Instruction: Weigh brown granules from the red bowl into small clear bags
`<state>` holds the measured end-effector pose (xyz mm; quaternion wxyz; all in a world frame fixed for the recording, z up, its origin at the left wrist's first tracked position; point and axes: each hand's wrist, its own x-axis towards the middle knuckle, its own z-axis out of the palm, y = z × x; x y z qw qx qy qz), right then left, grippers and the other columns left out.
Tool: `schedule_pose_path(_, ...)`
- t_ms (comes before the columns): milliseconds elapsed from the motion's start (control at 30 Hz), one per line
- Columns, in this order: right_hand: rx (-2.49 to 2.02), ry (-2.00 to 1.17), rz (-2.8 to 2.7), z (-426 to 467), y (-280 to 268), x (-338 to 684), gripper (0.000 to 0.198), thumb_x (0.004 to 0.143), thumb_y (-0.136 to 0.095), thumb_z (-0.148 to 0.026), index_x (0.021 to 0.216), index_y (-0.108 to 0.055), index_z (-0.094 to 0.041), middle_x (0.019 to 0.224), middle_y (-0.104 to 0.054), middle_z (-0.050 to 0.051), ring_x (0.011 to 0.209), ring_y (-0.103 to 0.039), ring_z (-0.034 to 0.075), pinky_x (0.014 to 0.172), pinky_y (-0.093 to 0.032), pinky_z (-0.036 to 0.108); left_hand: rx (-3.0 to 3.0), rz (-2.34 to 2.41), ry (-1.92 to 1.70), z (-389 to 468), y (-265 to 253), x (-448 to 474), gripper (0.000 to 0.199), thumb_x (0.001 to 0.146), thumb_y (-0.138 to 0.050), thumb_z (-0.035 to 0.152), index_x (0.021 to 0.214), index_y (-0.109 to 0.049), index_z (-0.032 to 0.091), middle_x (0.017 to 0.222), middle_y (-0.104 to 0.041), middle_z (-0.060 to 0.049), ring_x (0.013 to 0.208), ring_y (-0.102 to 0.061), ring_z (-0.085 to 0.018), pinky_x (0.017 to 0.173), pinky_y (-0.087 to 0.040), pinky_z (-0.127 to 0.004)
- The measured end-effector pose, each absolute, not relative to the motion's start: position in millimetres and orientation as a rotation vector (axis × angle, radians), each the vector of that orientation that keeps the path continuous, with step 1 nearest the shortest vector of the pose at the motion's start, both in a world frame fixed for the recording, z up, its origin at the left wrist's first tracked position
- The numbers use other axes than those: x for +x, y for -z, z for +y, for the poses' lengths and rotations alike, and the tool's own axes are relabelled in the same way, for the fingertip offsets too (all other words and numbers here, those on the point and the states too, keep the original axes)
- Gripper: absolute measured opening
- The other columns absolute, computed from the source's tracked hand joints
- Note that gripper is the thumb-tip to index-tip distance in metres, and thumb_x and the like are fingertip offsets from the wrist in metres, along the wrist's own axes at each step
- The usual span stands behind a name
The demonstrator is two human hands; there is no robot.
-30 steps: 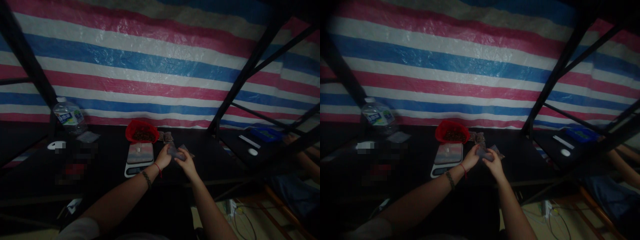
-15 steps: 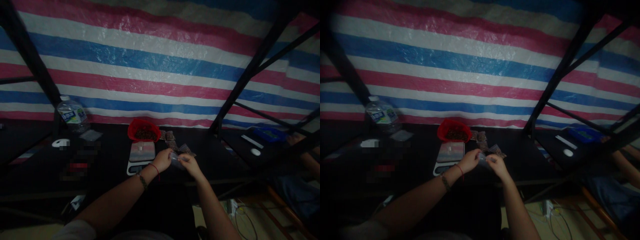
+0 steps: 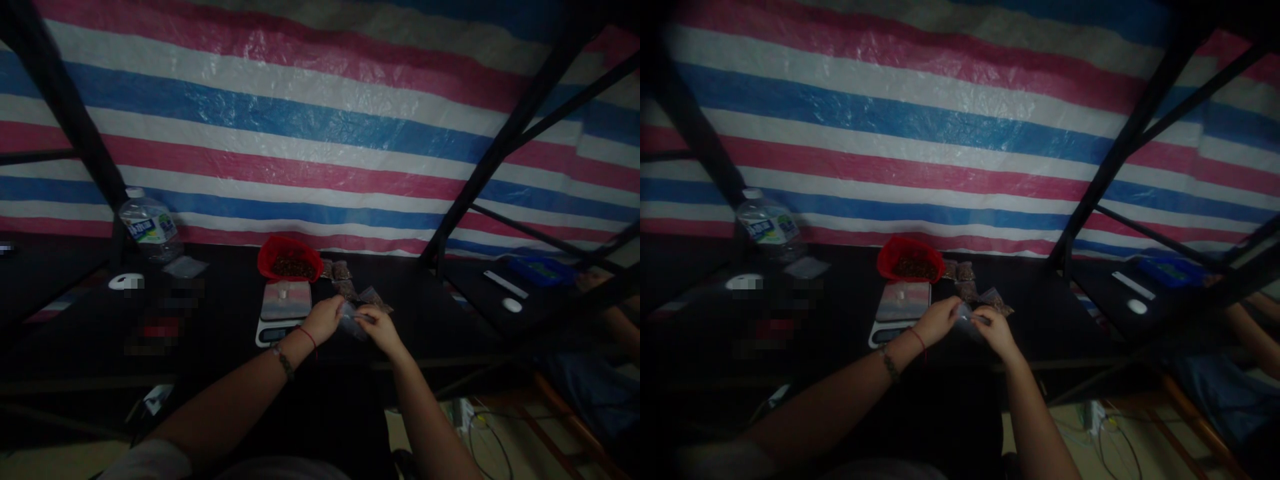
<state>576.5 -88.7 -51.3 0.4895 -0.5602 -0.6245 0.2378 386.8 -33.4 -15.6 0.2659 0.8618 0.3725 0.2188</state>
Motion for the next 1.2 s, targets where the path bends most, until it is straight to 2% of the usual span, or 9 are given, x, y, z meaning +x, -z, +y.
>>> schedule_pose_path(100, -1.392, -0.688, -1.549, -90, 57, 576, 0.017, 0.071, -0.067, -0.028, 0.083, -0.071, -0.018, 0.086, -0.070, 0.006, 0.084, -0.063, 0.021, 0.082, -0.048, 0.036, 2.341, 1.048, -0.490, -34, 22, 384, 0.024, 0.079, -0.052, 0.012, 0.102, -0.054, 0.019, 0.093, -0.066, -0.007, 0.089, -0.062, -0.021, 0.078, -0.043, -0.029)
schedule_pose_path(267, -1.411, -0.717, -1.570, -91, 61, 577, 0.019, 0.073, -0.064, -0.030, 0.085, -0.071, -0.016, 0.086, -0.071, 0.007, 0.081, -0.064, 0.022, 0.079, -0.050, 0.036, 2.328, 1.095, -0.536, -32, 24, 383, 0.013, 0.081, -0.050, 0.013, 0.092, -0.052, 0.018, 0.088, -0.064, -0.006, 0.086, -0.062, -0.019, 0.076, -0.044, -0.028)
schedule_pose_path(400, -1.408, -0.542, -1.556, -90, 57, 579, 0.022, 0.074, -0.064, -0.031, 0.089, -0.071, -0.017, 0.089, -0.072, 0.009, 0.082, -0.065, 0.023, 0.078, -0.051, 0.037, 2.279, 1.088, -0.672, -29, 20, 383, 0.009, 0.081, -0.052, 0.014, 0.089, -0.052, 0.018, 0.087, -0.062, -0.004, 0.084, -0.060, -0.018, 0.076, -0.045, -0.029)
schedule_pose_path(567, -1.349, -0.312, -1.673, -89, 52, 583, 0.019, 0.079, -0.056, -0.022, 0.087, -0.073, -0.022, 0.092, -0.071, 0.007, 0.090, -0.065, 0.022, 0.085, -0.049, 0.038, 2.297, 0.974, -0.764, -31, 21, 383, 0.023, 0.079, -0.053, 0.009, 0.100, -0.054, 0.018, 0.097, -0.061, -0.005, 0.094, -0.057, -0.018, 0.086, -0.044, -0.029)
schedule_pose_path(767, -1.469, -0.513, -1.714, -86, 65, 582, 0.018, 0.075, -0.061, -0.027, 0.087, -0.071, -0.019, 0.086, -0.072, 0.006, 0.079, -0.065, 0.021, 0.076, -0.051, 0.034, 2.369, 1.070, -0.540, -32, 31, 386, 0.015, 0.078, -0.054, 0.011, 0.092, -0.055, 0.016, 0.094, -0.060, -0.008, 0.091, -0.058, -0.020, 0.084, -0.045, -0.032)
schedule_pose_path(1033, -1.448, -0.615, -1.578, -86, 67, 587, 0.023, 0.076, -0.062, -0.036, 0.082, -0.072, -0.016, 0.081, -0.071, 0.007, 0.074, -0.065, 0.022, 0.072, -0.050, 0.035, 2.193, 1.062, -0.589, -26, 26, 388, 0.011, 0.080, -0.051, 0.013, 0.089, -0.055, 0.016, 0.089, -0.063, -0.006, 0.086, -0.060, -0.019, 0.081, -0.047, -0.031)
schedule_pose_path(1100, -1.440, -0.673, -1.499, -87, 67, 588, 0.026, 0.074, -0.064, -0.039, 0.081, -0.071, -0.015, 0.077, -0.071, 0.007, 0.071, -0.064, 0.022, 0.069, -0.050, 0.035, 2.128, 1.014, -0.652, -26, 24, 388, 0.013, 0.082, -0.051, 0.017, 0.094, -0.055, 0.017, 0.091, -0.065, -0.005, 0.087, -0.061, -0.018, 0.082, -0.047, -0.030)
schedule_pose_path(1200, -1.408, -0.736, -1.401, -87, 68, 584, 0.031, 0.072, -0.066, -0.042, 0.086, -0.070, -0.015, 0.078, -0.071, 0.006, 0.071, -0.063, 0.022, 0.069, -0.050, 0.034, 2.121, 0.955, -0.785, -29, 22, 389, 0.026, 0.084, -0.047, 0.016, 0.109, -0.054, 0.016, 0.105, -0.063, -0.008, 0.100, -0.059, -0.019, 0.091, -0.046, -0.033)
